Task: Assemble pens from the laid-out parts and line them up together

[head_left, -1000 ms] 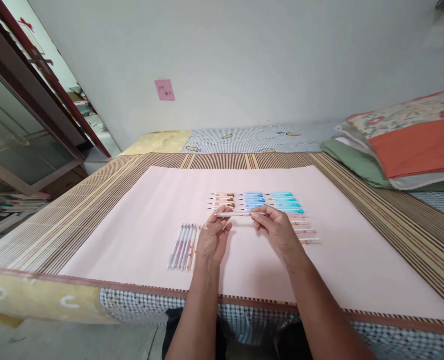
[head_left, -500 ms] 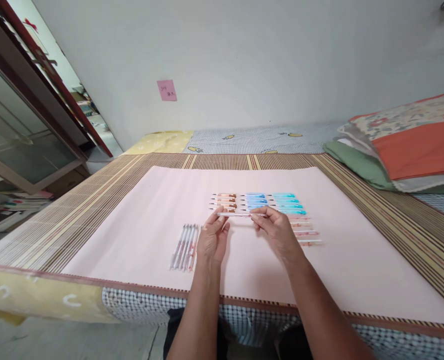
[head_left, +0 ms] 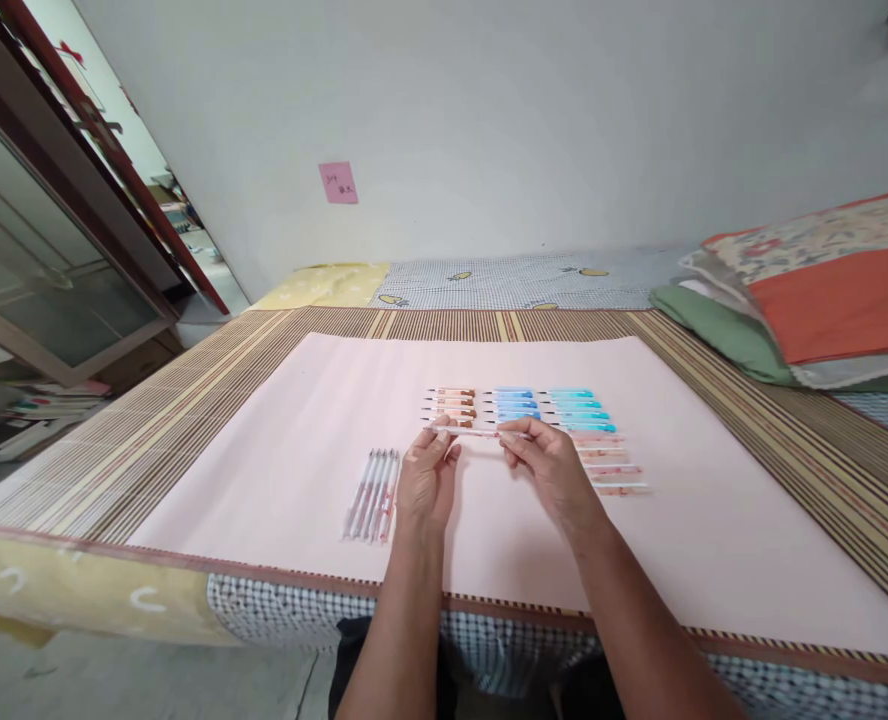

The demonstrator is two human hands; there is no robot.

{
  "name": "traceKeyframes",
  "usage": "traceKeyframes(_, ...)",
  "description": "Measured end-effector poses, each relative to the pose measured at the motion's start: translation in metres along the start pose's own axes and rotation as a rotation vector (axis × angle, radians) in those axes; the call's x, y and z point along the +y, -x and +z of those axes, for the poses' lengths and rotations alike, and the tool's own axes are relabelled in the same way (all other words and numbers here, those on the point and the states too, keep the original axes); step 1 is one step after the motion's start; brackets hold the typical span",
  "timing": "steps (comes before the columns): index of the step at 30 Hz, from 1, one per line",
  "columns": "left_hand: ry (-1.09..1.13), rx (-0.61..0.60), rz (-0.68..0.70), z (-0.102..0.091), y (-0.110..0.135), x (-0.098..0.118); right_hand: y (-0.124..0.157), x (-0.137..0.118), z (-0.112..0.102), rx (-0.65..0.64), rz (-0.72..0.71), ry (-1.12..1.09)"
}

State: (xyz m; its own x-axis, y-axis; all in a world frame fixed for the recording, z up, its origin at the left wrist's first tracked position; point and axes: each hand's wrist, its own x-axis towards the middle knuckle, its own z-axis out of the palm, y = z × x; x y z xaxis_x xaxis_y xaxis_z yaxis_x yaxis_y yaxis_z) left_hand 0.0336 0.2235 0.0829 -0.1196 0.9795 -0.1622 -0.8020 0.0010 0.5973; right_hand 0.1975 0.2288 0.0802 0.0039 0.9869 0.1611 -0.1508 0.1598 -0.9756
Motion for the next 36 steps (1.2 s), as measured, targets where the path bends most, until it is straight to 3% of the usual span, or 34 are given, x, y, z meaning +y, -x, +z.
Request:
traceKeyframes(6, -0.006, -0.133, -0.004, 0.002, 0.006, 0.005, -0.001, -0.001, -0.001, 0.015, 0.018, -0.061)
traceKeyframes(12, -0.055, 0.084, 0.023, -0.002, -0.002, -0.001, 0.001, -0.002, 0.002, 0.032, 0.011, 0.012)
traceKeyframes(20, -0.022, -0.054, 0.002, -0.001, 0.001, 0.003, 0.000, -0.005, 0.000, -0.002, 0.044, -0.057)
traceKeyframes(27, -0.090, 0.135, -0.037, -0.002, -0.003, -0.004, -0.001, -0.001, 0.003, 0.034, 0.010, 0.012)
traceKeyframes(31, -0.117, 0.034, 0.035, -0.002, -0.003, -0.003, -0.001, -0.001, 0.001, 0.010, 0.043, -0.040)
traceKeyframes(36, -0.154, -0.109, 0.109, 0.004, 0.003, 0.000, 0.000, -0.002, -0.004, -0.029, 0.213, -0.211)
